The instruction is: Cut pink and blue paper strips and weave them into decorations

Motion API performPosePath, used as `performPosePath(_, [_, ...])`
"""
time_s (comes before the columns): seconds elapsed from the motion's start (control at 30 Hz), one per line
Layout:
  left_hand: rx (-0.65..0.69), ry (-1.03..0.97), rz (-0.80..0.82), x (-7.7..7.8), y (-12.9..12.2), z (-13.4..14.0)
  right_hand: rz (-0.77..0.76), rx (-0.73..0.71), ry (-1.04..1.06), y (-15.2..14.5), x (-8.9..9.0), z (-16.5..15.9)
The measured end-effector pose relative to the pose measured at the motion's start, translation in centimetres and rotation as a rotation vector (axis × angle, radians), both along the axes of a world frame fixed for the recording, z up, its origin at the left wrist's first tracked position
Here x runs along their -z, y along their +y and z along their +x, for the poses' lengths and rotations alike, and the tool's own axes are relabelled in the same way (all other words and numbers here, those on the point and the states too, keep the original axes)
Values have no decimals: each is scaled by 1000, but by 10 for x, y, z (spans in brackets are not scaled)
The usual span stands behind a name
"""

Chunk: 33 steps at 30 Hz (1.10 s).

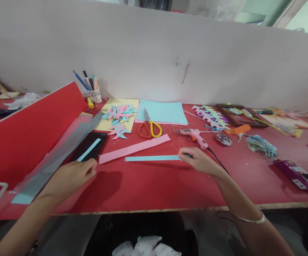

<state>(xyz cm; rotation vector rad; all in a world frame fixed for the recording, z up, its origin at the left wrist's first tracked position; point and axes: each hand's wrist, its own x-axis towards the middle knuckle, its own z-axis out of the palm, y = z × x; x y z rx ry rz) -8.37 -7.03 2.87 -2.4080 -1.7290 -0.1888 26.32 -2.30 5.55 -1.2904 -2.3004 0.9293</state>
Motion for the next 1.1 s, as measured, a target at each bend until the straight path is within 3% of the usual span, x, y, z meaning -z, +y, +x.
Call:
performPosePath(0.07, [-59, -110, 51, -4, -2, 2, 51, -29, -5, 0, -1, -3])
performPosePath(0.17, [156, -345, 22, -14, -1, 33, 157, -173, -61, -3, -6, -21])
performPosePath(0.23, [250, -399, -17, -19, 2, 59, 223, -259, -101, -5, -10, -32])
performPosePath(0.37, [270, -437, -197, -20, 7, 89, 287, -294, -163, -7, -14, -39])
performPosePath(0.53, [273, -507, -461, -20, 8, 91, 411, -176, -340, -16, -10, -47])
performPosePath(0.67, [260, -606, -559, -23, 5, 99, 466, -220, -362, -24, -7, -70])
performPosePath(0.93, [199, -951, -951, -17, 1, 90, 319, -238, -256, -22, 0, -69])
performPosePath(1.1, [140, -954, -994, -13, 4, 77, 221, -182, -222, -16, 7, -52])
